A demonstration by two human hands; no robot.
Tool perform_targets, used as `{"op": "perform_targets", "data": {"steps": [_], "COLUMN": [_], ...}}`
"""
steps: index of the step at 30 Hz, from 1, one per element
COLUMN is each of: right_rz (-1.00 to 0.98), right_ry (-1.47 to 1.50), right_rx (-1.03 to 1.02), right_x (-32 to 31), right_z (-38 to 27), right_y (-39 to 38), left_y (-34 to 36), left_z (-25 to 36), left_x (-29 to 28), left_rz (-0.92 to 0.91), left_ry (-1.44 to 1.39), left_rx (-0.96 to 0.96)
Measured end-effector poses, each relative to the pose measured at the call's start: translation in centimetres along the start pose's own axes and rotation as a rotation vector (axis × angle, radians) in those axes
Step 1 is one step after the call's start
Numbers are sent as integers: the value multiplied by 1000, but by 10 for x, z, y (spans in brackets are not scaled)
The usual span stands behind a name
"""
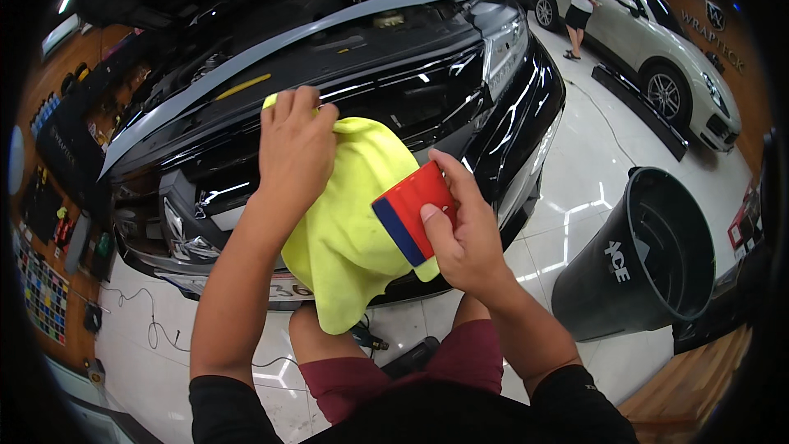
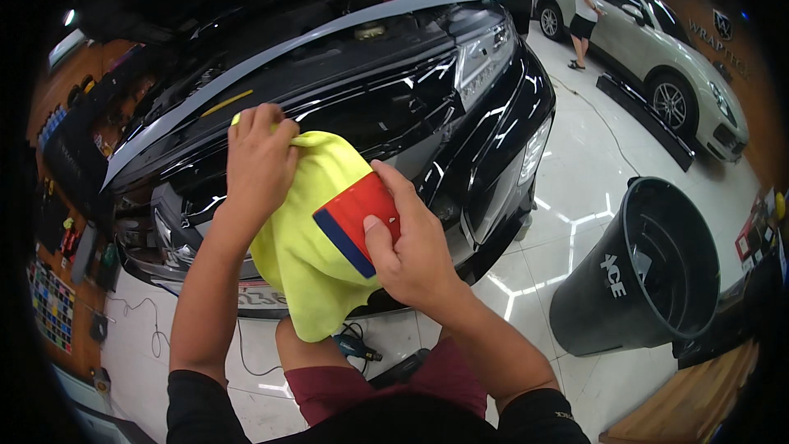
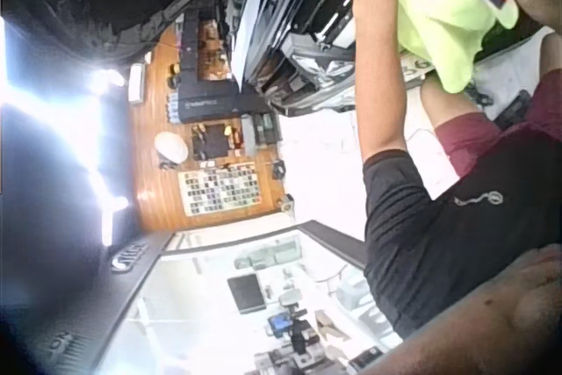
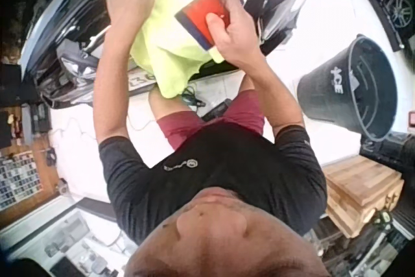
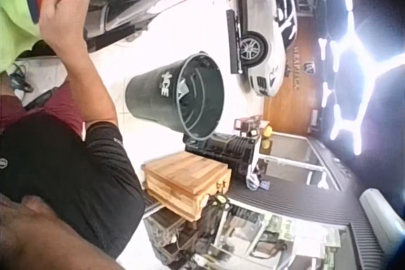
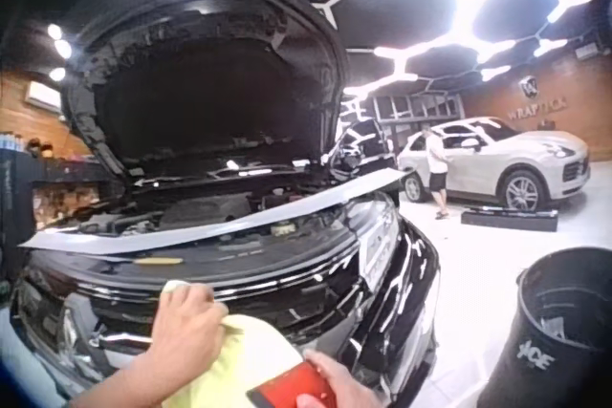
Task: The person applies a transparent protective film to the rear bumper of a black car. They use a red squeegee to smooth the film, a yellow microfiber cloth to wipe the surface, a metal trim tool to tuck edges, and a heat gun to activate adhesion.
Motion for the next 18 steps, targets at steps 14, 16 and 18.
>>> {"op": "perform_targets", "data": {"steps": [14,16,18], "right_rz": [-81,-224,-311], "right_ry": [-1121,-1241,-1315], "right_rx": [-541,-508,-523], "right_x": [34,49,64], "right_z": [-14,5,7], "right_y": [25,40,54], "left_y": [-46,-57,-63], "left_z": [59,44,34], "left_x": [-46,-19,-2], "left_rz": [-189,-159,-122], "left_ry": [-558,-613,-643], "left_rx": [119,-27,-165]}}
Point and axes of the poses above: each hand's wrist, its own y-axis towards the middle knuckle, its own x-axis out of the palm, z = x × y, the point moved 10 cm from there along y, towards the middle knuckle, and after that the axes turned 1 degree about y, right-handed, at the moved point
